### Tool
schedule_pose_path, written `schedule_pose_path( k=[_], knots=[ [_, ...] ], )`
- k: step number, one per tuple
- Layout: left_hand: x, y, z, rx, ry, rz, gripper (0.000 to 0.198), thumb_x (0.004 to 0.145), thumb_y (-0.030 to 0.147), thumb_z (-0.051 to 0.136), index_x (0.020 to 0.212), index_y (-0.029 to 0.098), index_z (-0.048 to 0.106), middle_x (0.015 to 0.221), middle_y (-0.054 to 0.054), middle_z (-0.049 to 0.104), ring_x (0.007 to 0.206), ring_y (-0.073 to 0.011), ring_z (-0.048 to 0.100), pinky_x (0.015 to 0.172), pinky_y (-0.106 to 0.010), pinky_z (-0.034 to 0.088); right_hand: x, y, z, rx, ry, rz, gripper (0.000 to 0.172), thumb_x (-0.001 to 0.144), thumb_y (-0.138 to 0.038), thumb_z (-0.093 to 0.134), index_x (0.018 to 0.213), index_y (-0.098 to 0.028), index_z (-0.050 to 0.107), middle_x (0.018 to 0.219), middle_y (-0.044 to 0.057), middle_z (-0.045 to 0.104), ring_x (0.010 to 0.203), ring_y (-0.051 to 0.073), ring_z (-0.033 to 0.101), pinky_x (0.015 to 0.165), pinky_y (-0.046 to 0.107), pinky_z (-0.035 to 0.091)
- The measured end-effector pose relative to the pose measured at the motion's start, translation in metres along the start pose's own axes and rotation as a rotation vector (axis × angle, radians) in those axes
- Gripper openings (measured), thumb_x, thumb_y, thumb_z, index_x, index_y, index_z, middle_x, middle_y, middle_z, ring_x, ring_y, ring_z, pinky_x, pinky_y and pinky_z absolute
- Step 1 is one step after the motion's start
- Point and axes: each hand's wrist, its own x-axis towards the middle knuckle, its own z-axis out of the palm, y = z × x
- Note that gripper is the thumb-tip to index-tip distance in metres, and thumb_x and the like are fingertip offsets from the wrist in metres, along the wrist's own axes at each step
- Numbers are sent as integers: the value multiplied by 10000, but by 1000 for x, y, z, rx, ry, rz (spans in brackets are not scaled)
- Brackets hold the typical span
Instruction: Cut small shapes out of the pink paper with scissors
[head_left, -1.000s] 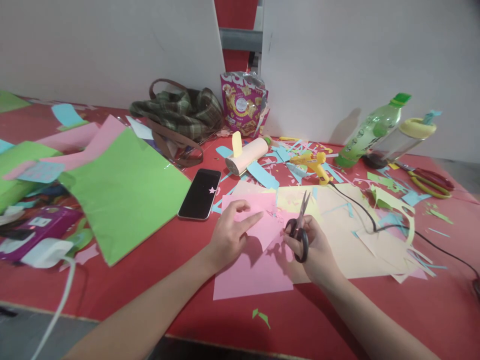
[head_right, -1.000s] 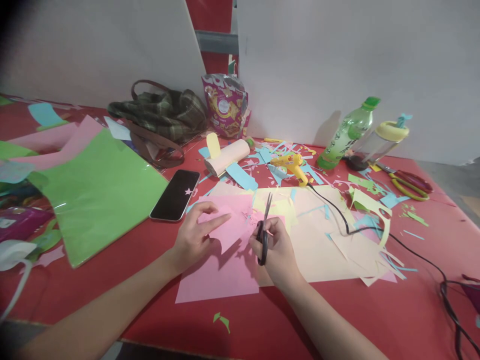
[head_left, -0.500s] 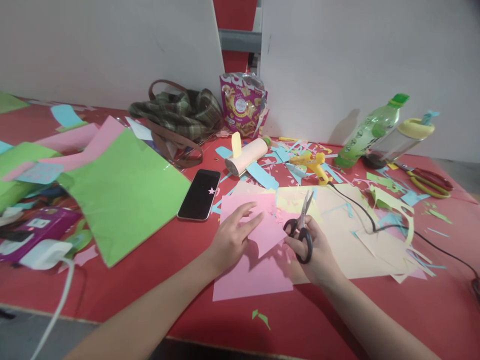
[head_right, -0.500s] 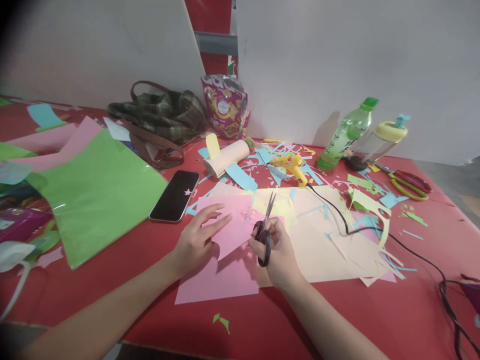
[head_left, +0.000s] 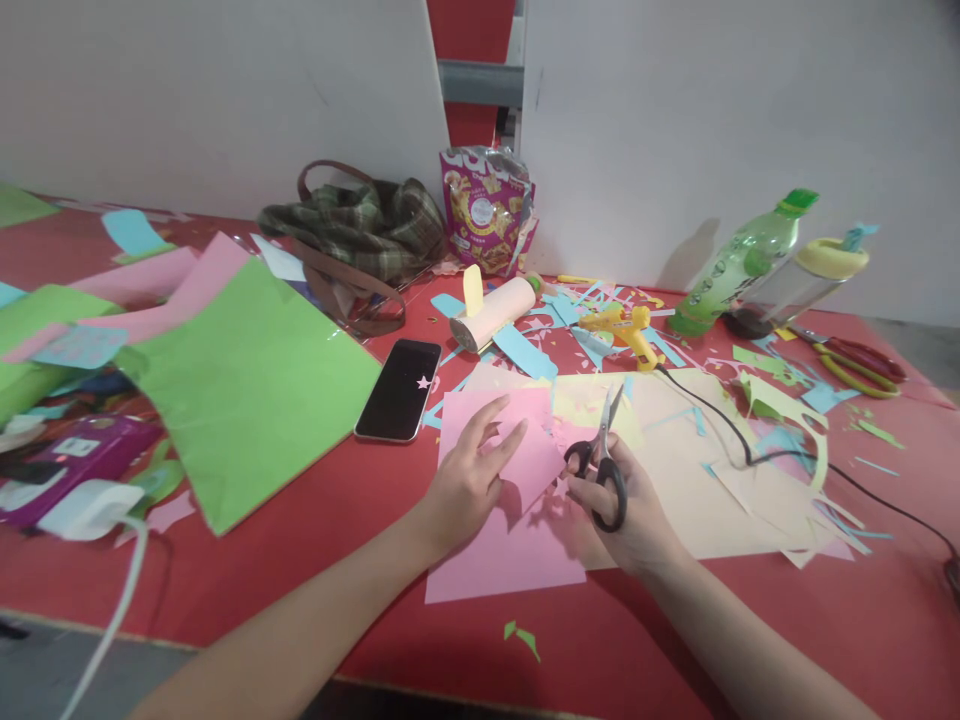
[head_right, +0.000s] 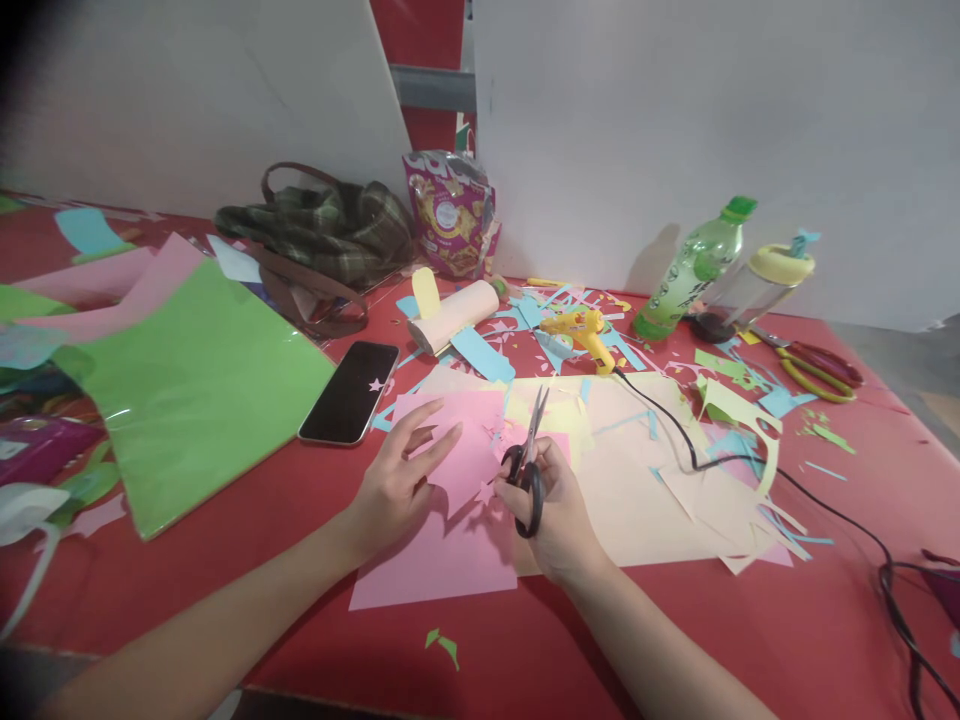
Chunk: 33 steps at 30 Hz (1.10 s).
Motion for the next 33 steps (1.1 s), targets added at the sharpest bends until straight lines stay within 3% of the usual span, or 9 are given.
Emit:
schedule_pose_path(
  k=[7, 13, 18, 22, 26, 30, 33],
  knots=[
    [-3, 9, 0, -48, -146, 105, 580, 694, -43, 304, 1228, 183, 281, 1312, -126, 177, 1199, -229, 244, 883, -359, 411, 2, 2, -2, -41, 15, -23, 268, 607, -126, 633, 668, -221, 390, 692, -43, 516, 558, 91, 475, 492, 210, 374],
    [1, 16, -2, -152, -237, 106, 508, 718, 18, 358, 1204, 156, 299, 1320, -142, 209, 1195, -230, 267, 864, -344, 430, 4, 1, -4, -24, 46, -40, 262, 616, -112, 630, 663, -216, 394, 696, -47, 512, 546, 78, 458, 486, 200, 356],
    [3, 21, -7, -344, -294, 85, 509, 676, 55, 400, 1177, 122, 340, 1342, -144, 137, 1192, -242, 265, 907, -363, 391, 4, 1, -6, -33, 33, -49, 257, 624, -106, 625, 674, -218, 399, 699, -48, 510, 555, 74, 460, 498, 198, 356],
    [4, 26, -9, -419, -285, -103, 413, 715, 104, 396, 1124, 161, 422, 1351, -112, 98, 1105, -244, 385, 869, -395, 414, 4, 1, -7, -74, 43, -77, 265, 622, -115, 628, 688, -219, 393, 701, -40, 508, 584, 88, 475, 513, 211, 371],
    [6, 30, -10, -492, -311, -358, 299, 776, 149, 357, 1030, 171, 513, 1334, -78, 128, 1160, -234, 319, 839, -306, 442, 4, 0, -6, -116, 63, -106, 268, 615, -114, 631, 679, -215, 392, 699, -39, 505, 592, 87, 478, 510, 206, 378],
    [7, 29, -8, -637, -326, -477, 282, 765, 114, 352, 953, 185, 550, 1305, -61, 183, 1202, -221, 245, 814, -260, 452, 4, 0, -6, -116, 65, -109, 268, 624, -105, 622, 679, -218, 385, 689, -49, 503, 571, 75, 477, 492, 188, 377],
    [6, 27, -4, -742, -377, -525, 254, 740, 100, 386, 900, 166, 571, 1196, -91, 343, 1133, -213, 355, 795, -261, 462, 4, 0, -5, -123, 89, -106, 276, 619, -113, 625, 669, -218, 375, 669, -52, 501, 535, 71, 471, 454, 177, 365]
  ],
)
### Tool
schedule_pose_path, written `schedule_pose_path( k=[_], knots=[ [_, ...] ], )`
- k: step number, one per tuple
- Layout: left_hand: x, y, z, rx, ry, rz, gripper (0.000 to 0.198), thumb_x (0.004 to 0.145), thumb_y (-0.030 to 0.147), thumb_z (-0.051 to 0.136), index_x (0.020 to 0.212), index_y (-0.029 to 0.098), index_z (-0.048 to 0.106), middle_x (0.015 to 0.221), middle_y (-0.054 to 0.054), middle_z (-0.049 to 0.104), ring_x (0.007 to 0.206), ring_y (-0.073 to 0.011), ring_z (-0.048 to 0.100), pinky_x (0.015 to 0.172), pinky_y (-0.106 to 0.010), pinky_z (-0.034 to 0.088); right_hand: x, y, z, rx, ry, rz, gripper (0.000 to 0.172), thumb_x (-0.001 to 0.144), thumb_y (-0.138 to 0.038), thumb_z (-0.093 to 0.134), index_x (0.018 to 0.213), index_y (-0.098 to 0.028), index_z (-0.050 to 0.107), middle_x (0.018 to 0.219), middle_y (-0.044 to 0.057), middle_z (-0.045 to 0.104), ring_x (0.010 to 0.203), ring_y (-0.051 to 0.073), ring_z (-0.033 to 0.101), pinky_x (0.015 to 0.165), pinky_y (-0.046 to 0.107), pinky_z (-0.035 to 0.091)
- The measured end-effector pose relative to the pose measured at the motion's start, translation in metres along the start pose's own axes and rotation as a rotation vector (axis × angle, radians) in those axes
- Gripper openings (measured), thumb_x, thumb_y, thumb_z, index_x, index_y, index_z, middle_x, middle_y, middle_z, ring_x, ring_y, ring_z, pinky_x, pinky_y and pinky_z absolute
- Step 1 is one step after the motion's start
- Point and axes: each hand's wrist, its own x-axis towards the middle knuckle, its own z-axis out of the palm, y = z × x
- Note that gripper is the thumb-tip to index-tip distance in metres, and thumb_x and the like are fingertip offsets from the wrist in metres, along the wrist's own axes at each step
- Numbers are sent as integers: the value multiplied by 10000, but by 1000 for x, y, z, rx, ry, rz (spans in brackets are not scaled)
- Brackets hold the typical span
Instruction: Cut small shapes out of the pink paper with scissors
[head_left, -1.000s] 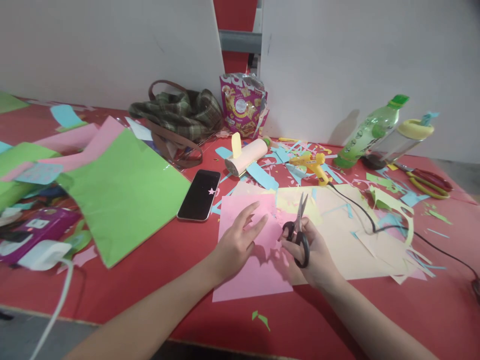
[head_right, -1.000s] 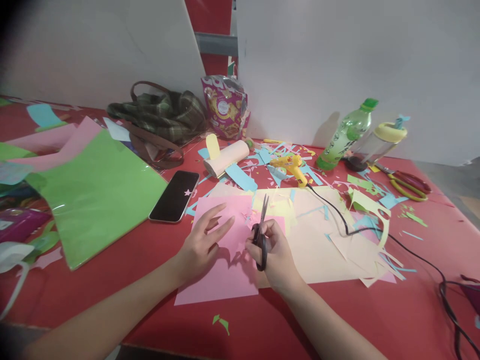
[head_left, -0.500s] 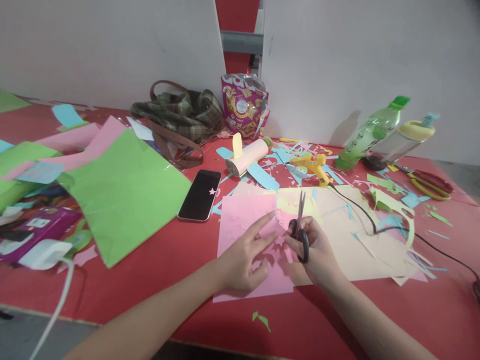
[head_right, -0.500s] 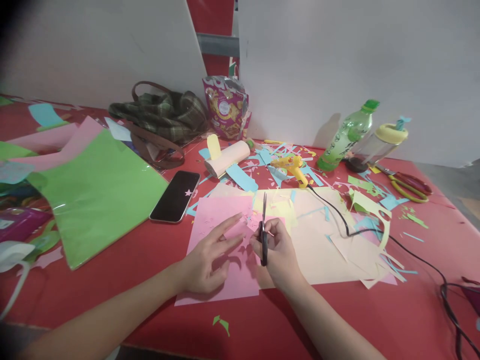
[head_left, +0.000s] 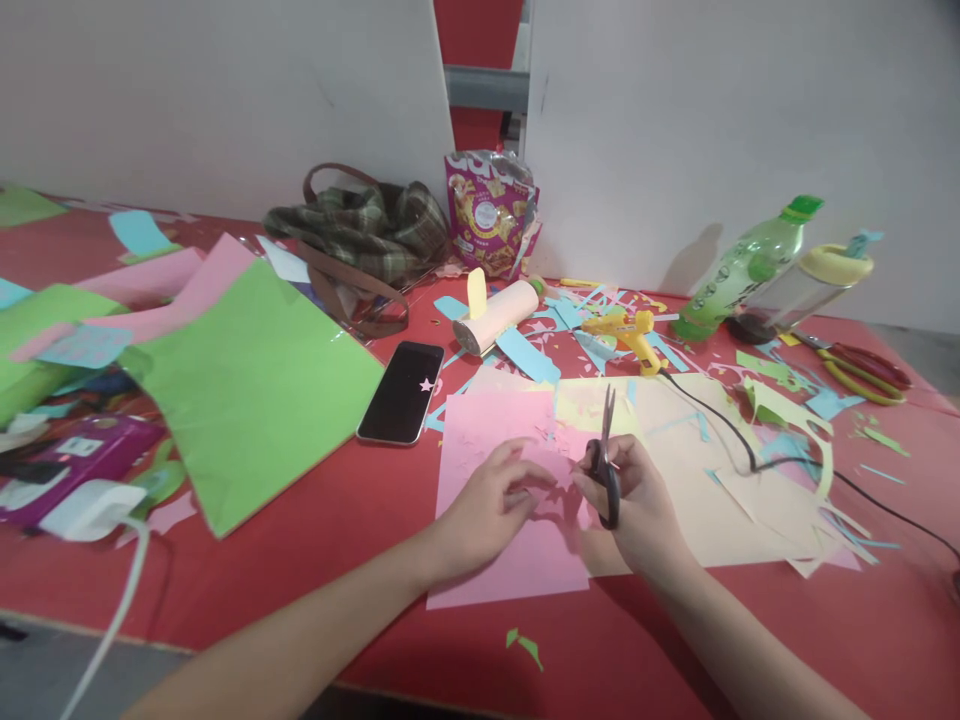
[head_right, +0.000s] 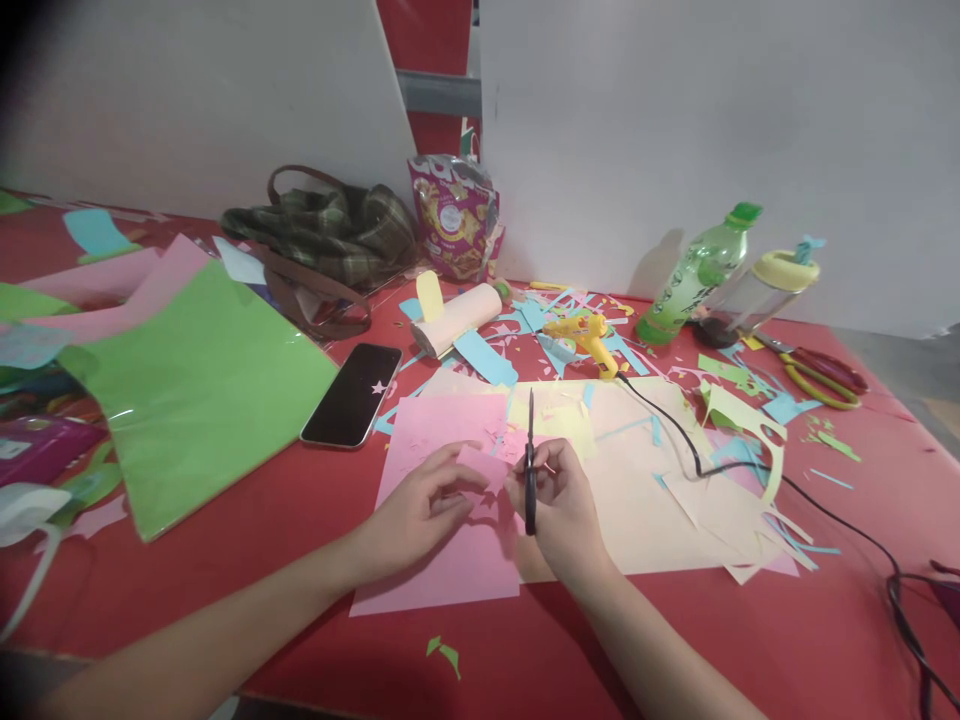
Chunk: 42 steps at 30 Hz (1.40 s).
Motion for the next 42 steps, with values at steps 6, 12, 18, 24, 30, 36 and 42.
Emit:
schedule_pose_path(
  k=[6, 12, 18, 24, 30, 36, 42],
  knots=[
    [1, -7, 6, -88, -37, -11, 299, 732, 74, 372, 948, 145, 566, 1006, -75, 538, 927, -158, 526, 811, -284, 453, 1, -1, 0, -45, 30, -23, 281, 606, -129, 634, 676, -219, 378, 677, -44, 510, 558, 83, 485, 476, 186, 380],
    [-1, 0, 5, -166, 64, -104, 319, 794, 187, 378, 1104, 154, 442, 1048, -88, 534, 878, -157, 554, 821, -323, 436, -2, 1, 1, -108, 43, -23, 284, 605, -139, 637, 691, -224, 380, 694, -35, 513, 583, 98, 498, 516, 218, 416],
    [-3, 5, 8, -315, 41, -83, 313, 791, 178, 411, 1103, 173, 427, 1144, -74, 472, 922, -144, 534, 835, -291, 422, -2, 7, -1, -208, 35, -43, 270, 627, -143, 613, 718, -226, 372, 697, -18, 505, 640, 132, 510, 563, 270, 438],
    [-4, 5, 10, -404, 6, -47, 323, 793, 166, 418, 1116, 172, 412, 1172, -74, 452, 988, -147, 496, 888, -292, 384, 0, 12, -4, -296, 59, -90, 266, 620, -133, 588, 718, -226, 360, 689, -13, 502, 625, 138, 502, 569, 287, 428],
    [-6, 11, 9, -420, -4, -95, 342, 775, 159, 435, 1116, 163, 406, 1206, -84, 411, 1004, -155, 473, 895, -301, 373, 0, 13, -3, -384, 92, -135, 240, 608, -124, 571, 698, -217, 369, 654, -19, 478, 605, 127, 462, 550, 262, 398],
    [-7, 10, 11, -456, -26, -115, 387, 762, 124, 423, 1142, 165, 367, 1210, -86, 399, 1007, -150, 458, 895, -309, 363, 0, 12, -2, -437, 116, -177, 210, 610, -116, 545, 690, -210, 376, 624, -33, 418, 569, 110, 422, 523, 244, 385],
    [-8, 12, 11, -483, -28, -98, 382, 764, 135, 430, 1139, 176, 368, 1209, -84, 406, 1000, -148, 467, 871, -296, 377, -1, 8, -1, -426, 115, -122, 215, 615, -101, 541, 688, -216, 374, 631, -37, 392, 560, 105, 430, 462, 213, 364]
  ],
)
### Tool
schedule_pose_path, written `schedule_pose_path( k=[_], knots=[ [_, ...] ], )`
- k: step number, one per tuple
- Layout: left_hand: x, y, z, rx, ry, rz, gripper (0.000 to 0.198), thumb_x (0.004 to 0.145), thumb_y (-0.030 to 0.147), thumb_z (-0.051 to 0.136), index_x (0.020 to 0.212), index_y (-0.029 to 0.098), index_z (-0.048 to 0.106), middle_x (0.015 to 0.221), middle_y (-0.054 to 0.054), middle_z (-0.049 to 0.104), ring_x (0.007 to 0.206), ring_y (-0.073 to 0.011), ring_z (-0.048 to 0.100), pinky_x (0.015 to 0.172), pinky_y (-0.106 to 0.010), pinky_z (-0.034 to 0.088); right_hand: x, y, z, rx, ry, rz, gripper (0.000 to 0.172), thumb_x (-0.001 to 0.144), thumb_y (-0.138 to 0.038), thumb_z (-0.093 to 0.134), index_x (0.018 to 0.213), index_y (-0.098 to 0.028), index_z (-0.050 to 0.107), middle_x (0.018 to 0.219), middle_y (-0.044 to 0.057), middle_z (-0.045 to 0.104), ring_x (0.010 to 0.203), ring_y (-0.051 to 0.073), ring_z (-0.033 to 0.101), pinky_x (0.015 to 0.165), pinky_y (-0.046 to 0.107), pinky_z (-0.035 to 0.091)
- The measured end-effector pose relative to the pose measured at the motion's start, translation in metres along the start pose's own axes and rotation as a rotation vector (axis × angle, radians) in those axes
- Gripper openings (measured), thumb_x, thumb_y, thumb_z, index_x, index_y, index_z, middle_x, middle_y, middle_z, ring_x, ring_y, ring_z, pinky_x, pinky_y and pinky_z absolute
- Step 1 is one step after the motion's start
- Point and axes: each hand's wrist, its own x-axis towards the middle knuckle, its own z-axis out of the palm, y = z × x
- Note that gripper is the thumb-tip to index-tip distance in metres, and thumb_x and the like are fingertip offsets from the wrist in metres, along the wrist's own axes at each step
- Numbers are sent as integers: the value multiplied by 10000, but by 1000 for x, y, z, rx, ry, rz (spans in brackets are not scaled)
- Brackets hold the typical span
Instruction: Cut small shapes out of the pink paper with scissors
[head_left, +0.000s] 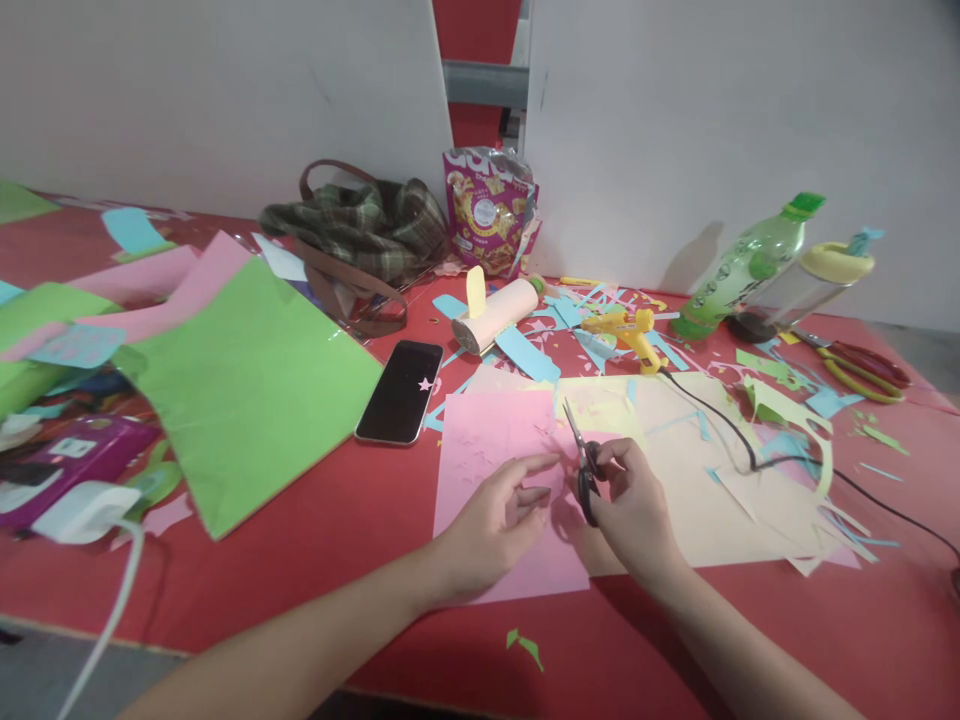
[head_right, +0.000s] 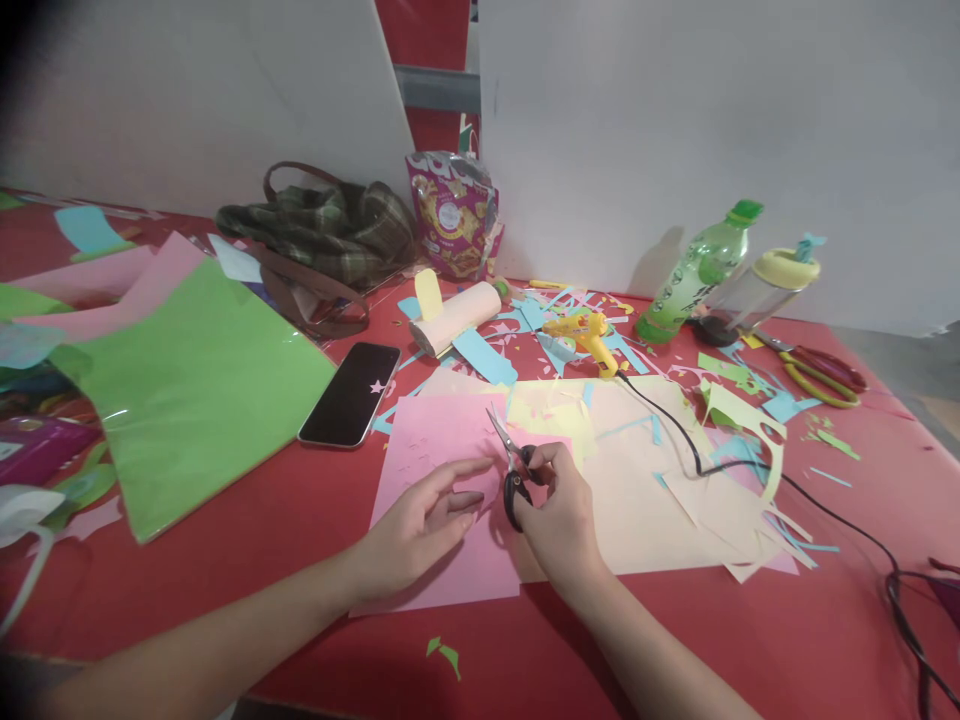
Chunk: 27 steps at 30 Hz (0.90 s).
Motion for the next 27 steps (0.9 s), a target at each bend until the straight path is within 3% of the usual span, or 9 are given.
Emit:
schedule_pose_path(
  k=[3, 11, 16, 27],
  knots=[
    [-1, 2, 1, -1, -11, -10, 389, 760, 134, 434, 1140, 164, 360, 1189, -97, 424, 983, -149, 480, 840, -285, 397, 0, 0, 0, 10, 9, 12, 216, 603, -102, 551, 686, -213, 386, 628, -34, 392, 557, 108, 440, 416, 195, 347],
    [-1, -4, -1, 10, -8, -24, 395, 770, 149, 429, 1157, 161, 348, 1213, -106, 390, 1014, -167, 455, 859, -314, 385, -1, -1, 0, 41, 8, 50, 237, 601, -92, 562, 695, -221, 387, 672, -31, 435, 574, 111, 493, 479, 226, 428],
    [-1, -7, -2, -22, -9, 6, 389, 778, 145, 417, 1159, 176, 347, 1217, -89, 384, 1034, -165, 445, 916, -343, 350, -1, -1, 0, 68, 80, 40, 251, 583, -130, 604, 701, -225, 404, 777, 3, 494, 719, 151, 517, 584, 278, 470],
    [-1, -5, -2, 49, 41, 23, 351, 767, 167, 441, 1116, 180, 415, 1192, -81, 417, 978, -161, 483, 892, -332, 385, -1, 2, 2, 87, 37, -1, 342, 562, -60, 605, 708, -224, 343, 651, -47, 414, 608, 107, 435, 536, 222, 376]
  ],
)
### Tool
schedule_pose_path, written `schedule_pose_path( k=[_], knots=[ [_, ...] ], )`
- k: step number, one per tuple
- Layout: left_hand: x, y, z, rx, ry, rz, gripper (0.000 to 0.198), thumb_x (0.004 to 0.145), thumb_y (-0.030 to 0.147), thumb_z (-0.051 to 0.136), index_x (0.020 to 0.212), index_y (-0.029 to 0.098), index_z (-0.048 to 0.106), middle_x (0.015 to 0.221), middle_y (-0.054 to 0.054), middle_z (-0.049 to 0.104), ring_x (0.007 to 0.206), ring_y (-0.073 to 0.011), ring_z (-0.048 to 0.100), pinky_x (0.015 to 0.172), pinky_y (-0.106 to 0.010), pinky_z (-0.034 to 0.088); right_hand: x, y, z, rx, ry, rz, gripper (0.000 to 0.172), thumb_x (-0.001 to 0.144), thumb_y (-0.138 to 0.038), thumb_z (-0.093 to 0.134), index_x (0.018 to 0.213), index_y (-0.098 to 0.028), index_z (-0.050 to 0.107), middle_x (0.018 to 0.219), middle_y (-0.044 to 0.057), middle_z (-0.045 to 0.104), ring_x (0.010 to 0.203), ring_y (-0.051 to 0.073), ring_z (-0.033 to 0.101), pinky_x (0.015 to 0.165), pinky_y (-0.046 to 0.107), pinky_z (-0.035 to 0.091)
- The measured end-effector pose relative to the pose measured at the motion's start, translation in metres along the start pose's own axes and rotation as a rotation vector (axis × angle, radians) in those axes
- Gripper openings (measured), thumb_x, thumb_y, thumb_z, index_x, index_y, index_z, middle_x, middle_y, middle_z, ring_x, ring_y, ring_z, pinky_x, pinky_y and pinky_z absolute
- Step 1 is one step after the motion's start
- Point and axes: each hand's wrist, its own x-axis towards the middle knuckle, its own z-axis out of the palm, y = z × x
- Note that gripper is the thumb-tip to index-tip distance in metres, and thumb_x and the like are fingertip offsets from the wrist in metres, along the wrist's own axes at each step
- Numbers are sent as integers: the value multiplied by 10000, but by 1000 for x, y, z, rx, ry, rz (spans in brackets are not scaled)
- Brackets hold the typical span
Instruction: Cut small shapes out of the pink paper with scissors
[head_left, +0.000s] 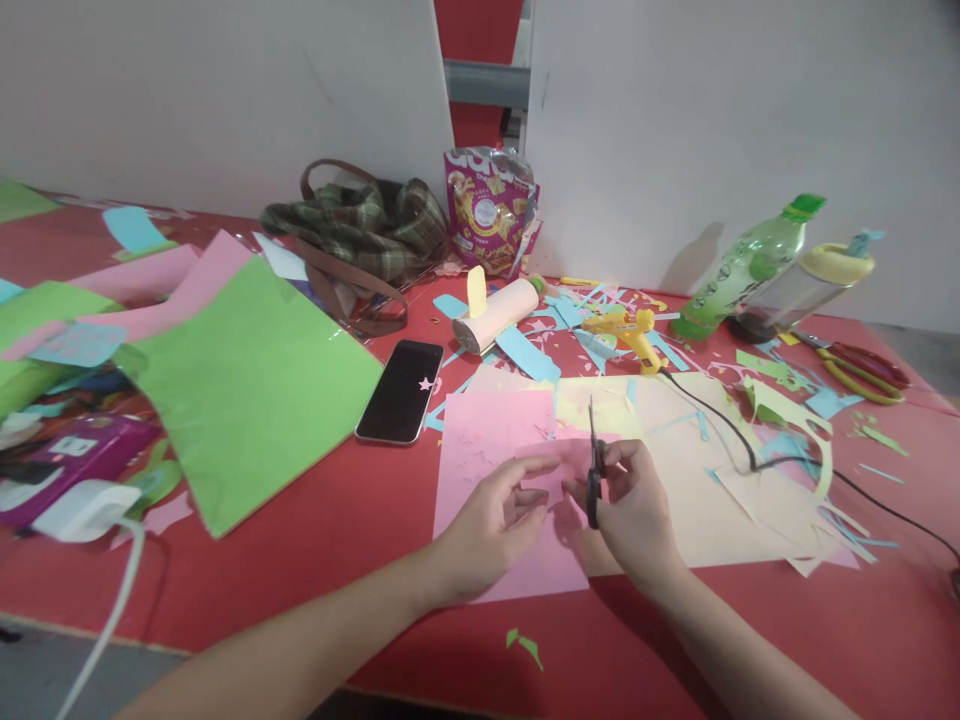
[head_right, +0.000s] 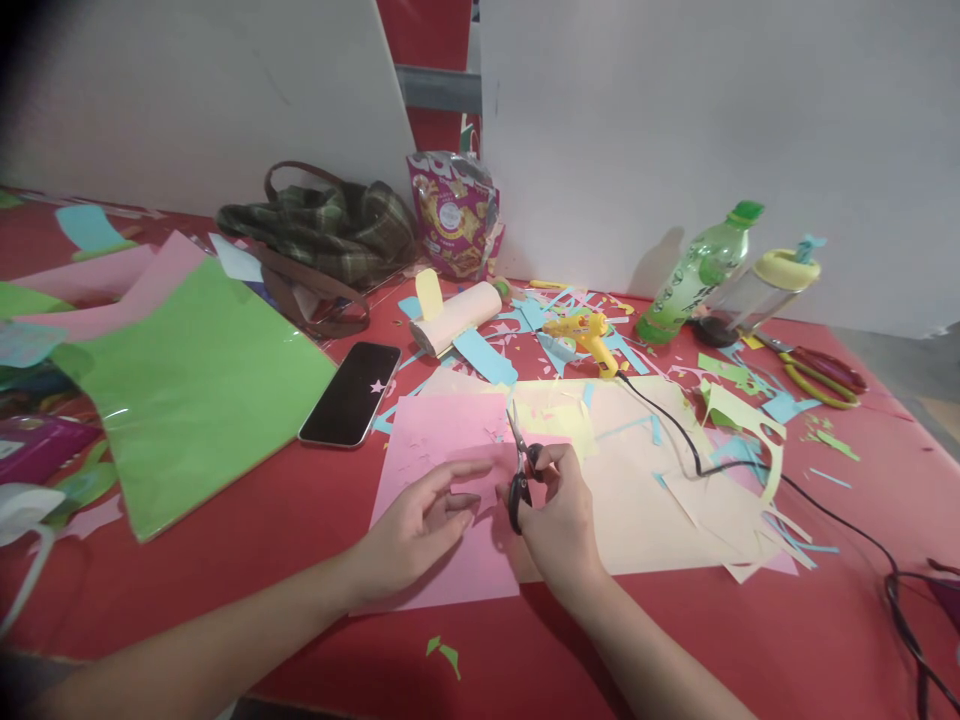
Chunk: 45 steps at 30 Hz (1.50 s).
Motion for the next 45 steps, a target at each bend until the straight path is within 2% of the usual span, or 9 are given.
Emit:
schedule_pose_path(
  k=[5, 10, 13, 16, 24, 31, 37, 41, 45],
  knots=[
    [2, 7, 1, -11, 51, -33, 357, 750, 141, 442, 1101, 199, 415, 1093, -72, 495, 844, -125, 536, 806, -289, 433, -2, -4, 1, 92, -38, 72, 373, 556, -63, 623, 714, -229, 329, 611, -74, 368, 508, 73, 386, 446, 182, 351],
    [7, 8, 1, -196, 165, -39, 601, 731, 156, 510, 1206, 255, 155, 1008, -65, 525, 746, -112, 567, 712, -298, 466, -2, -13, 1, 201, -65, 153, 378, 564, -100, 645, 690, -227, 313, 578, -94, 368, 420, 41, 368, 368, 148, 309],
    [9, 4, 0, -267, 72, -58, 452, 721, 212, 543, 1110, 165, 318, 958, -91, 556, 771, -149, 574, 721, -326, 463, -3, -16, 2, 264, -117, 201, 372, 582, -138, 647, 695, -231, 305, 523, -108, 380, 365, 41, 371, 334, 151, 291],
    [9, 1, 1, -180, -22, -122, 268, 722, 302, 535, 878, 87, 511, 800, -107, 606, 722, -177, 584, 676, -318, 470, -4, -17, 3, 324, -158, 219, 376, 593, -164, 652, 699, -236, 298, 495, -114, 397, 350, 51, 394, 339, 164, 309],
    [8, 3, 1, -22, -74, -103, 308, 746, 366, 472, 716, 83, 591, 624, -70, 603, 566, -133, 558, 556, -248, 459, -6, -14, 4, 415, -236, 241, 355, 600, -170, 662, 678, -233, 321, 536, -99, 434, 426, 71, 438, 436, 201, 360],
    [12, 10, -7, 43, 30, -83, 321, 760, 346, 453, 623, 83, 577, 600, -65, 588, 515, -122, 540, 510, -244, 447, -6, -12, 3, 474, -239, 262, 274, 636, -219, 639, 689, -228, 370, 602, -69, 431, 521, 95, 465, 505, 223, 378],
    [21, 20, -19, 61, 195, 5, 370, 749, 395, 446, 589, 84, 567, 623, -66, 568, 589, -144, 546, 429, -210, 449, -8, -13, 0, 498, -438, 209, 195, 721, -352, 546, 742, -227, 398, 764, -1, 474, 615, 121, 466, 623, 286, 386],
    [28, 36, -21, 147, 234, 42, 367, 737, 417, 445, 609, 97, 573, 643, -53, 586, 519, -123, 536, 365, -193, 425, -10, -10, 0, 471, -503, 157, 199, 731, -342, 543, 783, -228, 388, 827, 16, 449, 671, 129, 452, 673, 311, 379],
    [37, 51, -15, 269, 274, 155, 328, 745, 351, 451, 549, 119, 576, 600, -27, 605, 600, -118, 572, 576, -203, 469, -9, -6, 2, 491, -537, 136, 223, 719, -330, 560, 786, -233, 371, 817, 6, 430, 721, 140, 454, 666, 306, 389]
  ],
)
